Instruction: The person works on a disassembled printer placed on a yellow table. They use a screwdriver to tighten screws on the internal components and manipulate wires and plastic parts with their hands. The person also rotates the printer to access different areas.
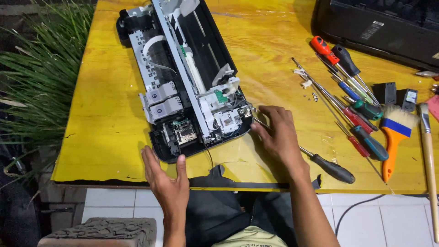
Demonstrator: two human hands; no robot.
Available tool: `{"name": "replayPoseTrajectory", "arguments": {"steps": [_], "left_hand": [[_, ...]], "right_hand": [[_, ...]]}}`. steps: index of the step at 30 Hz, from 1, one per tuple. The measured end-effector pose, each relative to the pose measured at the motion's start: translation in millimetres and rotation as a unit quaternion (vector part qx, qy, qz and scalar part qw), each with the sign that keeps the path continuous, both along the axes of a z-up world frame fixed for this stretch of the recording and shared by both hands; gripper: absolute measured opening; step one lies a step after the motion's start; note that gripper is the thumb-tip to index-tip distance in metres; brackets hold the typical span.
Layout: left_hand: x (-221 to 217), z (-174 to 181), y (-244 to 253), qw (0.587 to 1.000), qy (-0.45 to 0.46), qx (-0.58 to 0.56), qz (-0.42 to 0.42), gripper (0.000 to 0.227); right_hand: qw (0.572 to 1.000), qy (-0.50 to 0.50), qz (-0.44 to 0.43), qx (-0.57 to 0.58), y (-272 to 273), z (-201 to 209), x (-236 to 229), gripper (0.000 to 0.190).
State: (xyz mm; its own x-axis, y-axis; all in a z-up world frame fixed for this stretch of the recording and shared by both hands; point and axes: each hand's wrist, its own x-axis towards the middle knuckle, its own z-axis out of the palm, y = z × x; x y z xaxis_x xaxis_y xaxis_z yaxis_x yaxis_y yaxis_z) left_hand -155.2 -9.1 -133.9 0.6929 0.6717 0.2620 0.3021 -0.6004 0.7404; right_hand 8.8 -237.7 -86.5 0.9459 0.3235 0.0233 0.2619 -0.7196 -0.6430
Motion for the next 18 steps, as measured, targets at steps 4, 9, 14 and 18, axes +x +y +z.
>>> {"name": "replayPoseTrajectory", "arguments": {"steps": [4, 9, 14, 18], "left_hand": [[3, -1, 1, 1.000, 0.010, 0.016, 0.002, 0.087], [6, 10, 5, 0.993, -0.057, -0.095, 0.035, 0.055], [8, -4, 11, 0.991, -0.095, -0.083, 0.046, 0.045], [13, -22, 18, 0.984, -0.135, -0.100, 0.058, 0.044]], "right_hand": [[0.999, -0.047, 0.021, 0.009, -27, -27, -8, 0.044], [0.988, -0.134, -0.059, -0.045, -32, -28, 4, 0.021], [0.988, -0.132, -0.068, -0.048, -34, -27, 20, 0.019], [0.986, -0.143, -0.030, 0.075, -5, -7, 55, 0.018]]}}
